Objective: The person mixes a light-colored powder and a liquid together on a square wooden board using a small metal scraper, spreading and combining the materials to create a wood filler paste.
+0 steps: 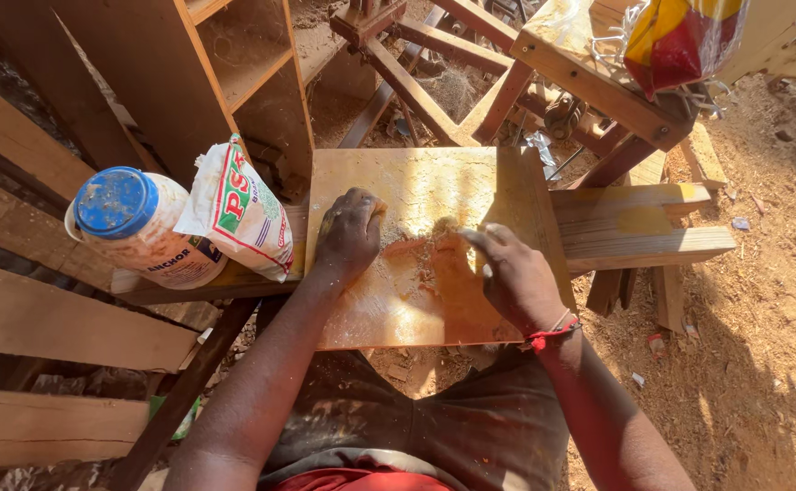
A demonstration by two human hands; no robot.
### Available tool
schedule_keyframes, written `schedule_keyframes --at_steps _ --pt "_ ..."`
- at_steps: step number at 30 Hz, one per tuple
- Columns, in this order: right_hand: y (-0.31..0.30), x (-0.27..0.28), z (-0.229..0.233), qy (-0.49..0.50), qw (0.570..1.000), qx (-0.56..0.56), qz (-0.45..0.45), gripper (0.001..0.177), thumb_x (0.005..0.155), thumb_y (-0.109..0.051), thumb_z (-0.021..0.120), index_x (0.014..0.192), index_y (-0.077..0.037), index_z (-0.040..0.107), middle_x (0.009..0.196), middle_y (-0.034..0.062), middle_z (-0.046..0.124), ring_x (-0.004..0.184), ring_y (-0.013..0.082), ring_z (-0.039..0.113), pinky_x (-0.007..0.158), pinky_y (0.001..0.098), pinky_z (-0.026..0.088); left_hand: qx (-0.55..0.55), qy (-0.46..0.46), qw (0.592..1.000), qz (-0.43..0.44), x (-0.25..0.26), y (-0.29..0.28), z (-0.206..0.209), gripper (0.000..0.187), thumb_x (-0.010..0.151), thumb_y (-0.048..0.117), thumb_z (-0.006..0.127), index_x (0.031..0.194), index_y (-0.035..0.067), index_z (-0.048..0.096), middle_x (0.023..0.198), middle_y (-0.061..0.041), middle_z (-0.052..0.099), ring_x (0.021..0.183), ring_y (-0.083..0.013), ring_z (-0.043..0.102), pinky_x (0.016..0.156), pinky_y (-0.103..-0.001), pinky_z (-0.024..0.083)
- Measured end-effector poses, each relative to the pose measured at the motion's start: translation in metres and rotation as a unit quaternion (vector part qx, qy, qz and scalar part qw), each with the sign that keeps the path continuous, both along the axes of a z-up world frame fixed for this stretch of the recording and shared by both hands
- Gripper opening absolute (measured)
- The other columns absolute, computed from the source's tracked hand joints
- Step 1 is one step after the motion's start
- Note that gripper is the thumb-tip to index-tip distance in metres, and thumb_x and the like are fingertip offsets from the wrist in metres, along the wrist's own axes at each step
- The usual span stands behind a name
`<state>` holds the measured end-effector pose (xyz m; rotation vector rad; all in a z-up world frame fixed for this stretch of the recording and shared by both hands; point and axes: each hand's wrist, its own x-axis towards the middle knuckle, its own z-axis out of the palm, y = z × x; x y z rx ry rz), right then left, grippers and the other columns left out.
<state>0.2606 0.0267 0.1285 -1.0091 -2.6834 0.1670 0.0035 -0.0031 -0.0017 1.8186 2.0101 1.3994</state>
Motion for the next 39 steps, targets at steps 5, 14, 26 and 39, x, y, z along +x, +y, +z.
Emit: schedule_keyframes --at_steps 5,14,26,39 --pt "0.005 0.005 -0.004 -0.009 1.0 0.008 0.014 0.049 0.079 -0.002 0.062 0.121 -0.025 0.074 0.115 0.0041 0.07 0.092 0.0315 0.069 0.08 0.0403 0.058 0.009 -0.011 1.0 -0.002 -0.002 0.0 0.001 0.012 0.093 0.014 0.061 0.099 0.006 0.068 0.107 -0.014 0.066 0.102 -0.0368 0.063 0.09 -0.048 0.05" --pt "0.033 -0.012 -0.022 -0.055 0.994 0.074 0.062 0.036 0.083 -0.015 0.064 0.115 -0.024 0.077 0.111 0.0004 0.074 0.088 0.0284 0.067 0.08 0.0382 0.058 0.059 0.023 0.998 -0.008 -0.002 0.002 -0.007 0.013 0.093 0.013 0.059 0.1 0.006 0.068 0.106 -0.015 0.066 0.103 -0.0381 0.063 0.093 -0.049 0.05" --pt "0.004 -0.003 -0.006 -0.087 0.991 0.081 0.054 0.031 0.083 -0.016 0.065 0.111 -0.023 0.077 0.112 -0.0022 0.073 0.079 0.0279 0.063 0.074 0.0375 0.056 0.022 -0.007 1.0 -0.013 -0.002 -0.002 0.005 0.015 0.095 0.015 0.06 0.102 0.005 0.069 0.109 -0.014 0.067 0.104 -0.0363 0.063 0.093 -0.047 0.05" --pt "0.031 -0.046 -0.007 -0.087 0.995 0.032 0.028 0.027 0.086 -0.009 0.061 0.102 -0.021 0.08 0.111 -0.0005 0.075 0.08 0.0263 0.068 0.068 0.0359 0.058 0.001 -0.026 1.0 -0.008 0.001 -0.003 0.004 0.012 0.093 0.014 0.063 0.1 0.005 0.068 0.108 -0.013 0.066 0.105 -0.0363 0.062 0.092 -0.047 0.05"
